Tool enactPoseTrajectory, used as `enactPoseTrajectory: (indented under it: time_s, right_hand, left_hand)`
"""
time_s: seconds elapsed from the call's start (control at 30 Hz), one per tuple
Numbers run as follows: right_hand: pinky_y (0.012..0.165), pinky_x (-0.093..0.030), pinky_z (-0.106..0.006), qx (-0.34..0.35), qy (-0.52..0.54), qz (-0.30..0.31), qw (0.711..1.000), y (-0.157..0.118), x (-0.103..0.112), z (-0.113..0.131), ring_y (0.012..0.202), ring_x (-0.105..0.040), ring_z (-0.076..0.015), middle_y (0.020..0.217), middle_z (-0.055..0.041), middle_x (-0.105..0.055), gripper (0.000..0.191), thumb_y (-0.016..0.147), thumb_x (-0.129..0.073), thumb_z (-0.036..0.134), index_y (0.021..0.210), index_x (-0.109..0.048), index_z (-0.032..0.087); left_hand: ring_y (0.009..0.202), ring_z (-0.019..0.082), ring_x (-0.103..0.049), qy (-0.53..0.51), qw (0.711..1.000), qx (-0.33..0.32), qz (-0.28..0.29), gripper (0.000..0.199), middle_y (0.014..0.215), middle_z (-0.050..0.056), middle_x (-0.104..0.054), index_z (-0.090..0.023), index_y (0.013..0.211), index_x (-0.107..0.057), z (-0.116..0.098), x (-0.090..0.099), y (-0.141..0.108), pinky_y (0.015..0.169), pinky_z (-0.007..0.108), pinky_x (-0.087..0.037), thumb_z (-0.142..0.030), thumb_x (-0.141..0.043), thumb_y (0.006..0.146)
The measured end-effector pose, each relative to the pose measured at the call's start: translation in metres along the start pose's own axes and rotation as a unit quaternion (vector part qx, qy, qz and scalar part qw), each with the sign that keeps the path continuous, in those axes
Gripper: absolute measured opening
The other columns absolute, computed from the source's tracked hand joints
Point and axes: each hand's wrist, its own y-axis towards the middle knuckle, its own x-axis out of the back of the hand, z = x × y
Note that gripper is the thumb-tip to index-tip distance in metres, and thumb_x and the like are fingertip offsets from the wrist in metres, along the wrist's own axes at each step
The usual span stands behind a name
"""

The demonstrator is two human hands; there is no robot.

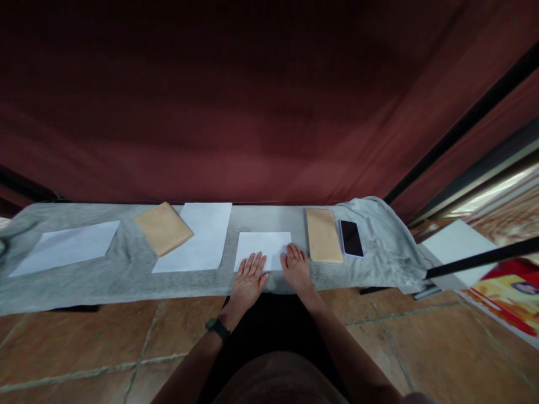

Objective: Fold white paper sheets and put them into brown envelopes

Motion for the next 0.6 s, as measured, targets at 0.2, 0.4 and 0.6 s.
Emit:
enactPoseTrajectory:
  time_s: [0.2, 0.4, 0.6]
  right_hand:
    - [0.118, -0.03, -0.037, -0.001, -0.02, 0.142, 0.99, 0.077, 0.016, 0.01, 0.141, -0.047, -0.0233, 0.154, -0.0148, -0.05, 0.045, 0.104, -0.041, 0.025, 0.146, -0.052, 0.013]
    - [0.111, -0.037, -0.043, -0.015, -0.015, 0.166, 0.986, 0.115, 0.024, 0.016, 0.13, -0.055, -0.0292, 0.14, -0.0185, -0.061, 0.038, 0.101, -0.045, 0.024, 0.133, -0.062, 0.014]
    - [0.101, -0.047, -0.038, -0.051, 0.039, 0.195, 0.979, 0.111, 0.03, 0.003, 0.118, -0.064, -0.0287, 0.123, -0.017, -0.072, 0.033, 0.091, -0.059, 0.024, 0.119, -0.071, 0.013]
  left_hand:
    - [0.15, 0.027, -0.037, 0.03, 0.999, -0.02, -0.036, 0.052, 0.159, 0.006, -0.043, -0.022, 0.153, -0.046, 0.0, 0.0, -0.004, 0.124, 0.05, -0.031, -0.038, -0.04, 0.103]
    - [0.148, 0.028, -0.04, 0.03, 0.998, -0.028, -0.043, 0.05, 0.158, 0.008, -0.045, -0.019, 0.151, -0.048, 0.001, 0.001, -0.008, 0.123, 0.051, -0.033, -0.034, -0.04, 0.104]
    - [0.148, 0.027, -0.041, -0.003, 0.998, -0.05, -0.039, 0.051, 0.157, 0.009, -0.046, -0.019, 0.152, -0.046, 0.013, -0.001, -0.017, 0.124, 0.052, -0.031, -0.035, -0.042, 0.104]
